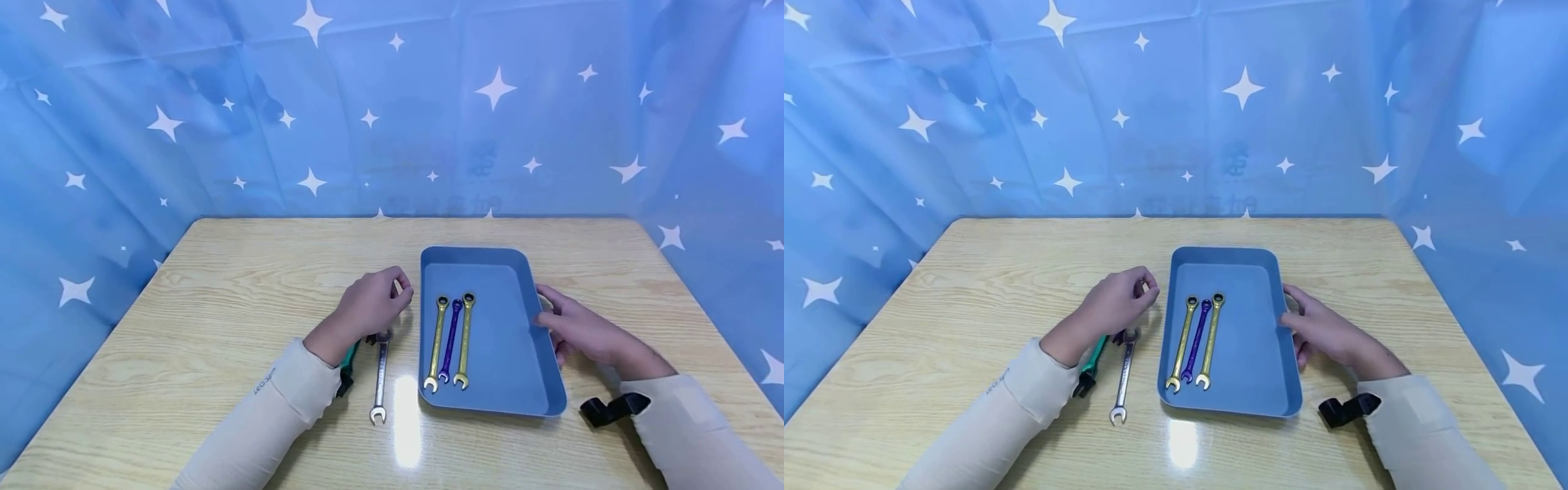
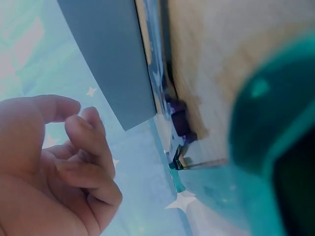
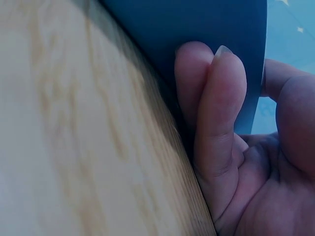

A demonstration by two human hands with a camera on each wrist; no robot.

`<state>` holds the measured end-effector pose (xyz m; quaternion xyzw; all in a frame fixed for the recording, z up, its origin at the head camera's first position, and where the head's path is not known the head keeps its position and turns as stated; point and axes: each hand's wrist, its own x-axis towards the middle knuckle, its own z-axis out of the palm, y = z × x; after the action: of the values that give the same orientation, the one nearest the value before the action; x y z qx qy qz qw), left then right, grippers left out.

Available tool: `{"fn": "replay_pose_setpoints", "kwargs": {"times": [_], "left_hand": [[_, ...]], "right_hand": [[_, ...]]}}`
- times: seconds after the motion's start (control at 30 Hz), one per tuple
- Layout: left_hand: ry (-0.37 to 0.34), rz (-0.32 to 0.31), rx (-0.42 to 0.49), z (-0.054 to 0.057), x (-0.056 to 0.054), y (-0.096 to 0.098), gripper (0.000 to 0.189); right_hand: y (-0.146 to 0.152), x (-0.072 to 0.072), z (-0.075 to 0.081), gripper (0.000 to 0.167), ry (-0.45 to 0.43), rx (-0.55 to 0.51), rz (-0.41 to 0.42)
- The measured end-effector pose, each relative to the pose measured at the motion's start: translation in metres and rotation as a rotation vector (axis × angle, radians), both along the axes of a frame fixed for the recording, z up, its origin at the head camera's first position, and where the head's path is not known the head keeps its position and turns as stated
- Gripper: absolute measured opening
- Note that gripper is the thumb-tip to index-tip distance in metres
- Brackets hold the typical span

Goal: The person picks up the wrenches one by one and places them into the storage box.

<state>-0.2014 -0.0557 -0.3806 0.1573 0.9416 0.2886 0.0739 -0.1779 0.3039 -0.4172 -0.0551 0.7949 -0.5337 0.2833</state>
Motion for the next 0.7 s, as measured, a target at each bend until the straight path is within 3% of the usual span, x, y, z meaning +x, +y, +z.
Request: {"fn": "replay_pose_setpoints", "kwargs": {"times": [0.4, 0.53, 0.7], "left_hand": [[-0.051, 0.058, -0.088, 0.002, -0.009, -0.016, 0.016], [-0.062, 0.08, -0.17, 0.003, -0.01, -0.02, 0.016], [-0.01, 0.086, -0.319, 0.004, -0.011, -0.023, 0.018]], "right_hand": [[-0.001, 0.0, 0.003, 0.075, -0.005, 0.001, 0.002], [-0.001, -0.001, 0.001, 0.075, -0.006, 0.003, 0.004], [0.001, -0.002, 0.0, 0.076, -0.01, 0.008, 0.0]]}}
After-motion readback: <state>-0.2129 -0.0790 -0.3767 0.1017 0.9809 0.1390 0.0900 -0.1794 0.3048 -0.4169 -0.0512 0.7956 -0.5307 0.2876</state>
